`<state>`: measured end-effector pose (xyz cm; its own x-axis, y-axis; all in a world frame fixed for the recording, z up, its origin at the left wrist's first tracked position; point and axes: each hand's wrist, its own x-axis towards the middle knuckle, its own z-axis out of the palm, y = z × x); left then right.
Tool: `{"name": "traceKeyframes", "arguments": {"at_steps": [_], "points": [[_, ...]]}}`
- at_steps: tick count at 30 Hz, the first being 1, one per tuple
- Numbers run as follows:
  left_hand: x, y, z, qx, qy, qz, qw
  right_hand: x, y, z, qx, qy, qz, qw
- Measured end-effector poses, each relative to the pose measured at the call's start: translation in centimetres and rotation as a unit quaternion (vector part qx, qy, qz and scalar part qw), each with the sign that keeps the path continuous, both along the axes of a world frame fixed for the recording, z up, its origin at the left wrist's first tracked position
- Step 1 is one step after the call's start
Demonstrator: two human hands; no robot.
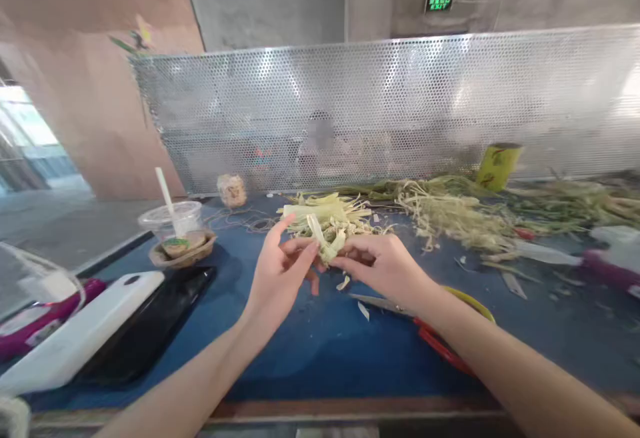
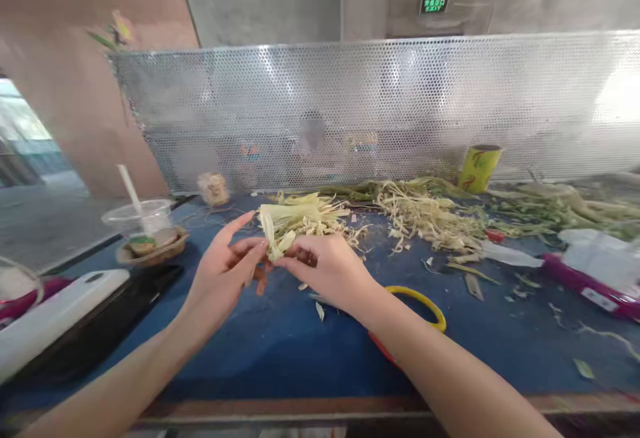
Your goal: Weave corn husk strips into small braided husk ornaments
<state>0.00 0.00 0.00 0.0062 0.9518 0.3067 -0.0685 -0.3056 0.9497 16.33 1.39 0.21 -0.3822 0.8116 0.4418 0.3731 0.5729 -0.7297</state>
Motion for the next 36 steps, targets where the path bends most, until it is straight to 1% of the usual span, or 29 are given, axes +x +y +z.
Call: {"name": "traceKeyframes", "arguments": {"at_steps": [4, 7, 10, 15, 19, 24, 26, 29, 32, 36], "points": [[0.3, -0.4, 0.5, 0.026, -0.012, -0.02, 0.999, 0.0, 0.1, 0.2, -0.072, 0.044, 0.054, 0.995], [0.2, -0.5, 0.5, 0.034, -0.015, -0.064, 0.997, 0.0, 0.2, 0.3, -0.101, 0.067, 0.082, 0.989], [0.0, -0.5, 0.5, 0.013, -0.019, -0.088, 0.996, 0.2, 0.3, 0.3, -0.101, 0.067, 0.1, 0.988], [0.1, -0.7, 0.6, 0.001, -0.017, -0.067, 0.998, 0.2, 0.4, 0.2, -0.084, 0.076, 0.134, 0.985], [0.0, -0.7, 0.6, 0.001, -0.025, -0.06, 0.998, 0.2, 0.4, 0.4, -0.078, 0.074, 0.115, 0.988], [-0.4, -0.1, 0.8, 0.0, -0.038, -0.023, 0.999, 0.9, 0.9, 0.7, -0.053, 0.065, 0.102, 0.991], [-0.5, 0.0, 0.9, 0.004, -0.042, -0.015, 0.999, 1.1, 1.0, 0.9, -0.055, 0.057, 0.101, 0.992], [-0.5, 0.0, 0.8, 0.002, -0.038, -0.019, 0.999, 1.2, 1.0, 1.1, -0.054, 0.041, 0.094, 0.993], [-0.1, -0.2, 0.7, -0.026, -0.019, -0.042, 0.999, 1.0, 1.0, 0.8, -0.035, 0.023, 0.072, 0.997], [0.2, -0.5, 0.6, -0.044, -0.011, -0.054, 0.998, 0.5, 1.4, 0.0, -0.07, 0.048, 0.062, 0.994]]}}
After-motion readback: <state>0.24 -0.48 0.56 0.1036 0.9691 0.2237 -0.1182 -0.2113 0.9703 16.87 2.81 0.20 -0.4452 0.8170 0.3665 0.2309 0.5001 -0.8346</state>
